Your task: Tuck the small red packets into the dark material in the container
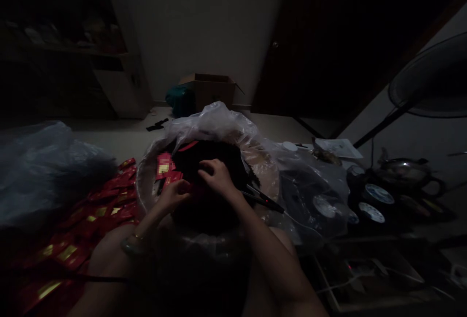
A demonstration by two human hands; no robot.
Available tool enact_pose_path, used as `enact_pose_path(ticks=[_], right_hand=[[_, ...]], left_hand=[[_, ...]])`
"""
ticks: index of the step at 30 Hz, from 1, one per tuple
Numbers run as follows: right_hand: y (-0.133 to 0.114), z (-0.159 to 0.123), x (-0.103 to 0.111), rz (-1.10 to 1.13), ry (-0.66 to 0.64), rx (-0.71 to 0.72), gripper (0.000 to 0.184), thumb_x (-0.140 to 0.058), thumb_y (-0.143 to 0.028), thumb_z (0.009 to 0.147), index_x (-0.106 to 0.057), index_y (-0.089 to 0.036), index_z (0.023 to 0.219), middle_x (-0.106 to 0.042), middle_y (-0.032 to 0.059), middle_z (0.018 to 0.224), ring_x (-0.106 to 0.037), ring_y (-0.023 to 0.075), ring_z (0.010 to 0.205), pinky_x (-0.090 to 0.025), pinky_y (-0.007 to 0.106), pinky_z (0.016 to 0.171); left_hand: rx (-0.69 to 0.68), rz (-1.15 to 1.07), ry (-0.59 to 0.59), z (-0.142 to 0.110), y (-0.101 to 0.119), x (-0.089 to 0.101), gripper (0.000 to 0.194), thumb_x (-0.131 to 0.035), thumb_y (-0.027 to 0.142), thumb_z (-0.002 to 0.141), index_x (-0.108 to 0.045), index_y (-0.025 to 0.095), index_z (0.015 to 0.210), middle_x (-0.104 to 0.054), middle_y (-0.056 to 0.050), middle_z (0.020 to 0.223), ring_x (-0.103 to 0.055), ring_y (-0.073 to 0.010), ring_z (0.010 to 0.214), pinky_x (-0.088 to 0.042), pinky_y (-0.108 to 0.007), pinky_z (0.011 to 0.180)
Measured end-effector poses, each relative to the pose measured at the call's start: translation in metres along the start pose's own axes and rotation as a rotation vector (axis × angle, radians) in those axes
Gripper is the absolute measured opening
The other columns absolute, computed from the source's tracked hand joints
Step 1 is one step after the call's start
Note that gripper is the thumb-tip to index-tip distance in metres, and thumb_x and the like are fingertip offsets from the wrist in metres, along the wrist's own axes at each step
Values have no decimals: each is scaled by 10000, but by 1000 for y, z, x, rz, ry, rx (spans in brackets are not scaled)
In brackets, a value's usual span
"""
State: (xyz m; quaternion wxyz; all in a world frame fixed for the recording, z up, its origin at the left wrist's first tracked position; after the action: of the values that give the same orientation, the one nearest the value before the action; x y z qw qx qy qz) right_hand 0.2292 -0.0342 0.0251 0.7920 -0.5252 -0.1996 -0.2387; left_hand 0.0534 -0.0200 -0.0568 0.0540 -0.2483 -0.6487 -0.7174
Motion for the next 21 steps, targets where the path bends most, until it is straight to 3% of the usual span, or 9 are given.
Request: enact_pose_path(ticks=[3,5,8,12,14,18,21], right_hand=[[-3,-7,-22,-23,-281,41,216,-652,-129,778,-728,-181,973,-675,65,952,-635,147,822,-491,259,753],[-4,-9,-28,-31,-320,47,171,-627,-116,800,-740,-179,911,-691,56,898,-643,145,815,-485,256,763],[-3,-3,-21,-35,-218,42,149,-624,-139,807,-739,-194,885,-706,40,874,-648,152,820,-482,263,780],[5,2,8,-61,52,-33,164,-607,-185,820,-719,-199,939,-698,48,944,-635,172,880,-483,297,820],[6,-3,15,-118,93,-21,196,-638,-195,800,-703,-187,984,-678,66,988,-615,186,905,-480,325,844],[-3,-22,0,-224,-127,176,235,-713,-256,766,-704,-191,991,-646,77,996,-533,214,1004,-451,366,914],[-5,-30,-17,-305,-278,176,252,-714,-303,775,-708,-186,999,-600,100,1025,-479,230,1045,-446,373,911]], left_hand=[[6,53,-4,-1,-1,2,233,-701,259,569,-643,158,771,-679,-6,705,-626,-178,682,-473,-260,625],[6,71,-26,-2,0,2,268,-710,262,559,-652,159,799,-685,-10,724,-626,-183,690,-467,-261,625],[6,51,-74,-4,1,2,281,-701,256,565,-668,161,827,-703,-19,759,-636,-195,721,-469,-267,649],[39,-27,-96,-5,1,2,275,-702,280,577,-677,162,824,-714,-23,766,-647,-200,726,-482,-273,662],[37,-64,-76,-5,3,2,264,-704,282,579,-674,166,814,-713,-21,770,-646,-193,724,-486,-273,673],[-16,-149,-54,-4,10,1,247,-700,276,592,-654,156,803,-705,-31,786,-643,-184,738,-486,-267,676],[-26,-143,-55,-4,9,0,243,-692,267,596,-645,149,803,-706,-41,792,-652,-193,752,-495,-273,669]])
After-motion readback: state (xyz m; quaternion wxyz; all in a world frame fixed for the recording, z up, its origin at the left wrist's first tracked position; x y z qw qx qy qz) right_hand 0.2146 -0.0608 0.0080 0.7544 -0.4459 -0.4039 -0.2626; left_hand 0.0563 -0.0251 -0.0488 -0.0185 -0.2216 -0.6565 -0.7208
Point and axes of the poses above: each hand's wrist, its own z-axis towards the middle knuckle, its own x-axis out of the back of the hand, y = z × x, the point moved 4 cm from there along z, towards the middle knuckle
